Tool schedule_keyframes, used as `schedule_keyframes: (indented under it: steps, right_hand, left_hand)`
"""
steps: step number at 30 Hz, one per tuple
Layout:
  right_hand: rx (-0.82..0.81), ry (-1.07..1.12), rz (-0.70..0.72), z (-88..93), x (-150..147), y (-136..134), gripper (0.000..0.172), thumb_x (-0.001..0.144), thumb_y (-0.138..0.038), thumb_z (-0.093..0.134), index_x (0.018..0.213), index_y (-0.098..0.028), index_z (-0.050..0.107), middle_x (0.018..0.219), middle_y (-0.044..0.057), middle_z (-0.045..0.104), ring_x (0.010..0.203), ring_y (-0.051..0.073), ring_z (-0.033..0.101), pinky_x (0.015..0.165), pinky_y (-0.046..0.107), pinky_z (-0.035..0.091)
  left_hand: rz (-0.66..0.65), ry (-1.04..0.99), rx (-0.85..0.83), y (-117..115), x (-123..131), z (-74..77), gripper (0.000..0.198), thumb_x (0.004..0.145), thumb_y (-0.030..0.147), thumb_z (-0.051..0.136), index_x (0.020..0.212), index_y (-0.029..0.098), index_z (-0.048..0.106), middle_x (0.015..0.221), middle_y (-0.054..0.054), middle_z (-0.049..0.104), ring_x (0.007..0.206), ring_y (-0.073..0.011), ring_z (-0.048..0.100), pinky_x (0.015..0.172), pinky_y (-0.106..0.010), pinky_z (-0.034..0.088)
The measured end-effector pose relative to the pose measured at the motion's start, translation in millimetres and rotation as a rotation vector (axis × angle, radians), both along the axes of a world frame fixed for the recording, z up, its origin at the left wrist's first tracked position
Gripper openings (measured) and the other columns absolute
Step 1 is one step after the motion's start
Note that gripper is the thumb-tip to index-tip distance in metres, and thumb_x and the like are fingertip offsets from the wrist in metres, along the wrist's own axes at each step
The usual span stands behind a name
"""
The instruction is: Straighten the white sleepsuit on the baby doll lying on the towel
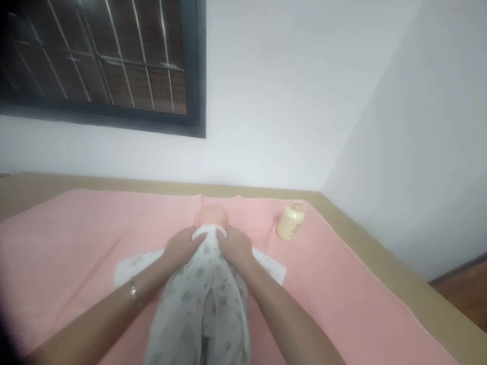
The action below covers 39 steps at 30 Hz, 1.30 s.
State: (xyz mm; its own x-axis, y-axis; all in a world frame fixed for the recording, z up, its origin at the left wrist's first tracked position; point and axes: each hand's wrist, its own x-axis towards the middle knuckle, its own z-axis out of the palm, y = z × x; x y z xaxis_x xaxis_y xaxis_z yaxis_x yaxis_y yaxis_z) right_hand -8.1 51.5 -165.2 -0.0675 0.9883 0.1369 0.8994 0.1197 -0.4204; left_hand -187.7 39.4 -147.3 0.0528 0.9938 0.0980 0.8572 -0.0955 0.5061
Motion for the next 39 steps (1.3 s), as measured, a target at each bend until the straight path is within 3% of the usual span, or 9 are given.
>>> schedule_keyframes:
  steps: [39]
  right_hand:
    - [0.028,0.023,0.006,-5.2,0.9,3.4,0.050,0.094,-0.057,0.023,0.081,-0.020,0.054,0.079,0.006,0.062,0.072,0.019,0.054,0.058,0.027,0.026]
  left_hand:
    - [-0.008,-0.001,0.035,6.0,-3.6,-9.5,0.048,0.086,0.063,0.034,0.076,0.021,0.054,0.081,-0.004,0.065,0.072,-0.0220,0.058,0.059,-0.029,0.035]
